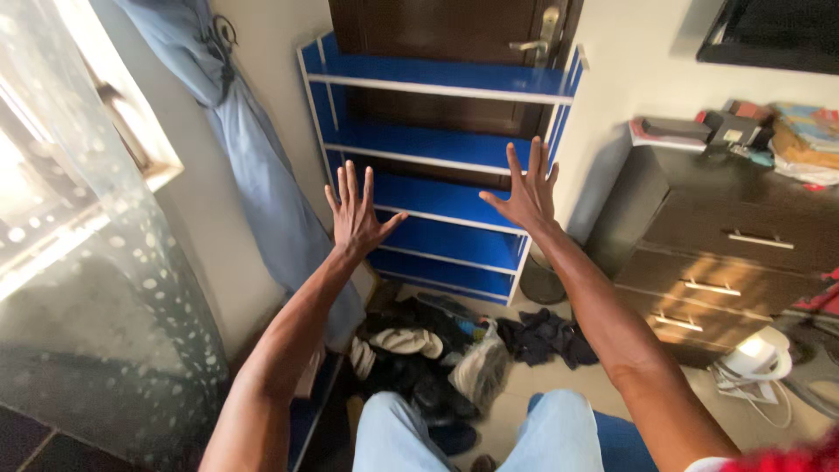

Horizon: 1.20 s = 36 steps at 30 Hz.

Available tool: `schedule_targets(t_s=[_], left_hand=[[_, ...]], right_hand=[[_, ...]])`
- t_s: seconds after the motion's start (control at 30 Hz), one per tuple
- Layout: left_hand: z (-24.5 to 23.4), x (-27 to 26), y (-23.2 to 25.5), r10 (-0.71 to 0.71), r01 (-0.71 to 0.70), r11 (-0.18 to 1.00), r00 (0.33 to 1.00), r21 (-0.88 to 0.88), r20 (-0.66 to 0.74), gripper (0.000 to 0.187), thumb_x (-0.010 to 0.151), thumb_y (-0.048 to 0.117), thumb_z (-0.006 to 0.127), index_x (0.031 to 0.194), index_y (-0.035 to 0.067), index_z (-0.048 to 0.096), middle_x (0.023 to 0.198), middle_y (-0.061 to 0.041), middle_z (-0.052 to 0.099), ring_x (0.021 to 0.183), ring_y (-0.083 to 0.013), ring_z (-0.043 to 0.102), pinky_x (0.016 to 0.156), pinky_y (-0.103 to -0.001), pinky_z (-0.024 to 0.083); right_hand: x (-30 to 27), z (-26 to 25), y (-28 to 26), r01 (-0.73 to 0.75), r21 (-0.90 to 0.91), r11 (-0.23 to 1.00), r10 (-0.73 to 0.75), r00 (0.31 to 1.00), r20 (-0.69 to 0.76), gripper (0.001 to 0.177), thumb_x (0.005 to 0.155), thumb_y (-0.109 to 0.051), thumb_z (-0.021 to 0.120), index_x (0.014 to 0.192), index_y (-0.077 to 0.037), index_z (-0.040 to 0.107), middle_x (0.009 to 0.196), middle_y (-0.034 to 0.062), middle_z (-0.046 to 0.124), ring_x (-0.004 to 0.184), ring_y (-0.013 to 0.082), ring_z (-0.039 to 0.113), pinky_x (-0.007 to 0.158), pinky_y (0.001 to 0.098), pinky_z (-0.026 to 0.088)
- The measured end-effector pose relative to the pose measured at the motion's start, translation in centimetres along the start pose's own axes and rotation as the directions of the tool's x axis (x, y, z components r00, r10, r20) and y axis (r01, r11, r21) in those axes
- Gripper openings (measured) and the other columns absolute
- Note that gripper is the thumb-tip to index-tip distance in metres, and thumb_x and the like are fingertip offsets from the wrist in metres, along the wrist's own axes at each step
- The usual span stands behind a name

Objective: The person removes various shoes and slippers from a blue shoe rack and places them on the floor. They then pick up the footwear from the floor and place them back onto the rack in an organized manner.

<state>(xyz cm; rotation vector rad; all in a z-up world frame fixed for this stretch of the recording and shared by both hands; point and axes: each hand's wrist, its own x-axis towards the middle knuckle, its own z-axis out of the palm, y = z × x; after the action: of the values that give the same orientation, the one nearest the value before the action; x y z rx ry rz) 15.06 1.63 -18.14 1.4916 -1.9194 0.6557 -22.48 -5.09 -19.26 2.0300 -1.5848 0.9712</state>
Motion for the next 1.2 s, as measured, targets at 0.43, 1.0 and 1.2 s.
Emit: schedule_targets(t_s=[0.43,1.0,1.2], left_hand=[[-4.6,4.7,1.3,0.085,-0.08,0.996,0.984,0.039,-0.155,0.121,0.077,0.08,0.068,0.163,0.008,0.021,0.166,-0.033,0.0,0.154,-0.0513,0.003,0.116,-0.078,0.013],[-8.0,5.4,4.3,0.175,-0.208,0.976,0.923,-0.06,-0.342,0.05,0.104,0.043,0.067,0.071,0.006,0.062,0.069,-0.014,0.066,0.072,-0.0302,0.065,0.115,-0.058,0.039],[-6.9,1.3,6.4,0.246,-0.308,0.95,0.821,-0.038,-0.515,0.048,0.102,0.047,0.06,0.076,0.006,0.064,0.074,-0.016,0.065,0.073,-0.0332,0.065,0.086,-0.052,0.048]], right_hand=[[2.5,-5.6,-2.7,0.017,-0.027,0.999,-0.02,0.996,-0.086,0.121,0.074,-0.082,0.068,0.167,-0.02,0.022,0.166,0.034,-0.007,0.155,0.0518,0.0,0.114,0.0822,0.012],[1.7,-12.2,-4.2,0.164,0.158,0.974,-0.044,0.815,-0.577,0.058,0.118,-0.038,0.043,0.07,-0.011,0.06,0.057,0.0118,0.052,0.049,0.0325,0.051,0.049,0.0432,0.038],[-1.8,-6.2,-4.8,0.384,0.359,0.851,-0.169,0.846,-0.506,0.058,0.117,-0.027,0.039,0.061,-0.011,0.047,0.053,0.0082,0.042,0.045,0.0257,0.043,0.051,0.0423,0.035]])
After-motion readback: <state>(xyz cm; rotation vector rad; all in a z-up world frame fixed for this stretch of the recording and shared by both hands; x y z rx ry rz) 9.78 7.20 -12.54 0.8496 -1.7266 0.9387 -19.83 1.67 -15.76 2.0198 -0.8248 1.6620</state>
